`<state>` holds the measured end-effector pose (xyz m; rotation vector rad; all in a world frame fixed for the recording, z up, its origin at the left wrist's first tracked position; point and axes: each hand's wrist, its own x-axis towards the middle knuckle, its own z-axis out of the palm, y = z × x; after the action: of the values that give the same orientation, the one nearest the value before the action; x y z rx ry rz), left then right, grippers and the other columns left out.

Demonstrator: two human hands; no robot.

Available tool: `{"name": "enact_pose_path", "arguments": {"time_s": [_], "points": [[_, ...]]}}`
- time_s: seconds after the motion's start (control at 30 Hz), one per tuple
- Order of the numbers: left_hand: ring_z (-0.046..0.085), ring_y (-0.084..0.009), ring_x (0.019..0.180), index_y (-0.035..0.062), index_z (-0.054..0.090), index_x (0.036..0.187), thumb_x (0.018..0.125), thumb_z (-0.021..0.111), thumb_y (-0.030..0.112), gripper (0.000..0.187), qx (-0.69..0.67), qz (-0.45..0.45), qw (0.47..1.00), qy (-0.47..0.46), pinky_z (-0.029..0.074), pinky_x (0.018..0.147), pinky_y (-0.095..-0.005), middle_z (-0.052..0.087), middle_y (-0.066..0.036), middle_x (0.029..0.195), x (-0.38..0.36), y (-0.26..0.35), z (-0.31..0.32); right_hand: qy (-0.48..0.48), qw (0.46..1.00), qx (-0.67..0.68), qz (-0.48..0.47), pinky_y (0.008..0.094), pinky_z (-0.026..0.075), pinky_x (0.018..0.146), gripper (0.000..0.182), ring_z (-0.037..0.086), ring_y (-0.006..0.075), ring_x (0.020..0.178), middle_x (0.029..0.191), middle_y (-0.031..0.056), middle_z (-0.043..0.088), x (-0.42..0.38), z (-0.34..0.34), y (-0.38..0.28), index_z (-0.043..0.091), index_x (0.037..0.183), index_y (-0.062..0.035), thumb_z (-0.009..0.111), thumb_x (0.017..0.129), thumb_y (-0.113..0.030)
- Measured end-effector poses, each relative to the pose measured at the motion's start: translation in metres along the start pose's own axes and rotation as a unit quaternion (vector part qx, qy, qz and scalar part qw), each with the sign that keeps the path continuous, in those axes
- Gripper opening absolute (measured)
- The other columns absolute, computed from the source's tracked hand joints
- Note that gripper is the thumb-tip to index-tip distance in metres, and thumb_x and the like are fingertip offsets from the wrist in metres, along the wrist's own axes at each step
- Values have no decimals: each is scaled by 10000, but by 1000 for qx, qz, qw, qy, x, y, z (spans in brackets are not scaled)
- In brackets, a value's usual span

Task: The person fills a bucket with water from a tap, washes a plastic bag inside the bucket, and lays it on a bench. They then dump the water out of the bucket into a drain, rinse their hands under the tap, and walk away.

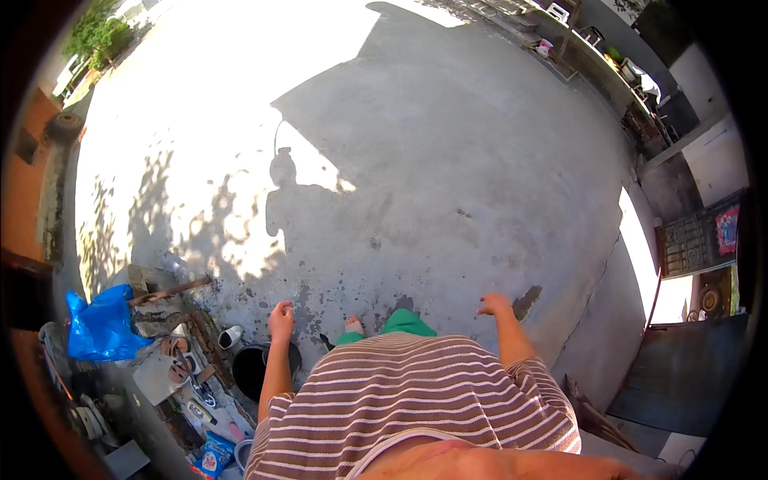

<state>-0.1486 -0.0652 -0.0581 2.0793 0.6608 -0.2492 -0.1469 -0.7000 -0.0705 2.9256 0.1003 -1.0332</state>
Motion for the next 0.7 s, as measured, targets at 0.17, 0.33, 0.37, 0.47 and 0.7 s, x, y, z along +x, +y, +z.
{"name": "enact_pose_path", "arguments": {"time_s": [0.17,0.33,0.37,0.47,0.7], "points": [[582,-266,1021,90,517,1239,810,582,116,435,89,233,968,-38,450,866,-359,615,-151,1089,153,126,63,-23,740,639,210,364,498,561,379,639,193,732,866,69,643,40,65,17,619,1077,-79,640,782,-315],[479,-320,1156,79,529,1219,793,602,142,437,99,222,958,-155,382,970,-383,520,-176,1224,278,274,158,-36,857,481,183,335,484,549,316,603,171,644,824,78,645,131,24,57,631,1026,-40,625,802,-263],[486,-328,1142,77,541,1202,790,605,147,423,127,227,951,-168,385,967,-387,530,-177,1205,306,306,179,-82,828,511,214,337,484,557,326,603,172,642,825,83,645,161,1,70,627,1032,-32,631,799,-259],[518,-339,1095,89,572,1163,782,615,208,402,210,230,925,-216,409,936,-404,580,-173,1133,365,365,217,-21,865,475,159,339,492,619,340,619,180,693,853,93,653,252,-53,111,614,1062,-26,623,814,-259],[630,-222,923,99,396,1333,827,557,211,543,211,126,939,-241,459,858,-343,693,-104,850,475,532,253,75,869,489,9,335,462,851,336,590,201,982,1095,91,621,428,-369,206,581,1148,-59,570,883,-266]]}}
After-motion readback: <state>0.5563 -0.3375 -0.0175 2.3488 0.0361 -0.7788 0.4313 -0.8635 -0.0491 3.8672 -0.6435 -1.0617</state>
